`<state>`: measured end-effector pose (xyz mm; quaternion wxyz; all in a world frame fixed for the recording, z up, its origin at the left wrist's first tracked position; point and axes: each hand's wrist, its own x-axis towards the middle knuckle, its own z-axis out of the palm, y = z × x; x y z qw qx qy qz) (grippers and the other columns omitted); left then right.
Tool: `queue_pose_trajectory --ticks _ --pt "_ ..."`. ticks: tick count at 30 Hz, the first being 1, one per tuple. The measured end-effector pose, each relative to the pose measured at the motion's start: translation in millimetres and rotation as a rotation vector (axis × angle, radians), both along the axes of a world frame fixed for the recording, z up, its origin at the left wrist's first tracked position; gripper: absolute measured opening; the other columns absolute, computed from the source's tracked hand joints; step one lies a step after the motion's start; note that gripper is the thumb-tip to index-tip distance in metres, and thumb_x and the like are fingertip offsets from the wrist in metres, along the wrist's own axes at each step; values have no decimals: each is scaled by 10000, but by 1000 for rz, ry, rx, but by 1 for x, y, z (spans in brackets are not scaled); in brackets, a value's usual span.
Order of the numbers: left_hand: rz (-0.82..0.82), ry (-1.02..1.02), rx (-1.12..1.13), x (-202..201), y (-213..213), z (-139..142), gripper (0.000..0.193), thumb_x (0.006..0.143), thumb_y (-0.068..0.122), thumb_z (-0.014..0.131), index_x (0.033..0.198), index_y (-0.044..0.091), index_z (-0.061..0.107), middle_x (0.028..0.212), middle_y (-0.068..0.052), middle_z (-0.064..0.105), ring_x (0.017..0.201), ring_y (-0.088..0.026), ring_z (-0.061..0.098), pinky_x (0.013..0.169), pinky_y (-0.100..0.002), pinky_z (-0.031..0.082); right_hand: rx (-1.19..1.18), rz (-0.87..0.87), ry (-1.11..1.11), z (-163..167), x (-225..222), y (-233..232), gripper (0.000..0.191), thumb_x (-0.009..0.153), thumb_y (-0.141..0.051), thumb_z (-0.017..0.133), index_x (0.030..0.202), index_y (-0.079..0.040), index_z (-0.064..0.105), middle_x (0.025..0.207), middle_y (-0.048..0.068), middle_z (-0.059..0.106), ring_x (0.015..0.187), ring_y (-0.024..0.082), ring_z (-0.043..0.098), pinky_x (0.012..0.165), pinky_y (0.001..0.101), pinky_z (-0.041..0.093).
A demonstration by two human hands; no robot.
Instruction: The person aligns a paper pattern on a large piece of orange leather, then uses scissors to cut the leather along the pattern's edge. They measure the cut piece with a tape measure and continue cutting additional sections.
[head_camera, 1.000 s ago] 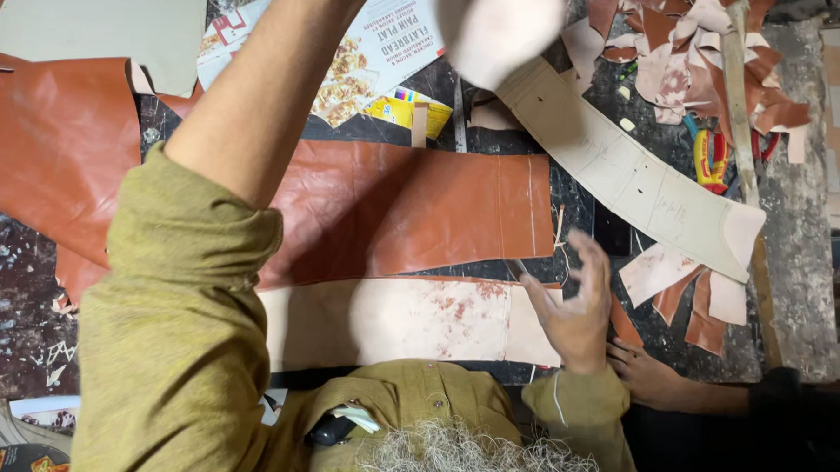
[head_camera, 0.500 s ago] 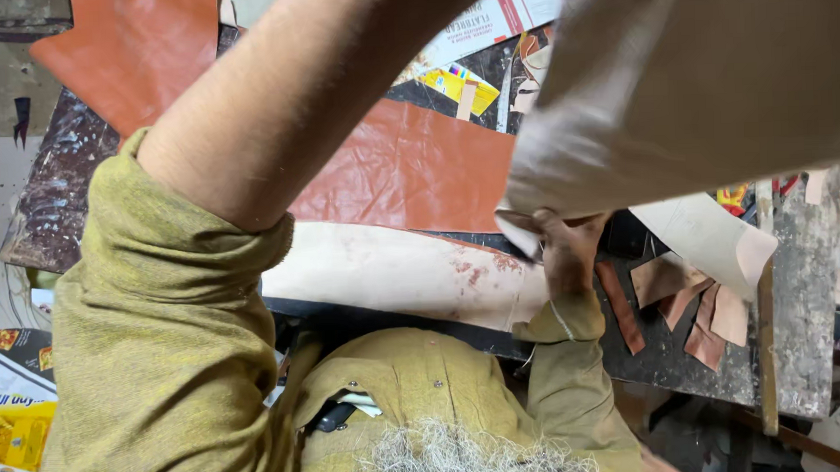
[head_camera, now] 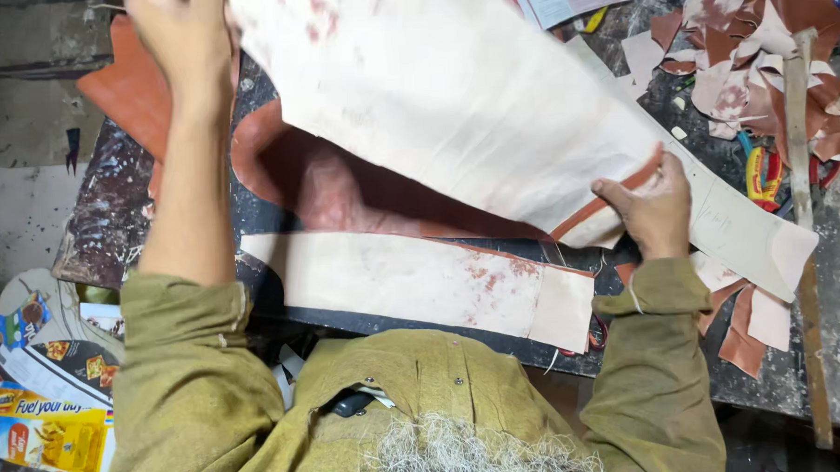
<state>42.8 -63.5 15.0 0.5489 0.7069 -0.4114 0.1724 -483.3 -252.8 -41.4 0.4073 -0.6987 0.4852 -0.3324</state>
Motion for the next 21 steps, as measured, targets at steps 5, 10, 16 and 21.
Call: queue_pose_trajectory --ticks 5,10,16,21 --pt "381 402 645 -24 70 -104 359 821 392 761 699 66 675 724 -177 640 736 -380 602 663 -498 456 -173 7 570 -53 30 -4 672 731 -368 919 1272 -76 645 1119 122 717 1018 283 682 892 500 503" --pt "366 462 869 -36 94 -134 281 761 342 756 925 117 798 913 -179 737 926 -398 693 800 -527 539 -203 -122 699 -81 41 3 713 713 -457 922 1267 -90 664 1262 160 611 1153 393 572 914 545 472" --pt "419 263 799 -27 93 -137 319 763 283 808 993 62 781 1023 -244 697 980 -426 667 812 -532 534 -216 -222 656 -90 37 -2 825 642 -525 968 1215 -19 657 1264 219 551 1158 430 545 973 525 463" --pt "447 256 706 -19 85 -148 511 673 230 845 1077 -30 671 1041 -283 688 1027 -447 638 895 -513 509 -145 -256 490 -98 35 -7 774 644 -469 963 1181 -6 655 1257 200 549 1093 375 607 945 480 513"
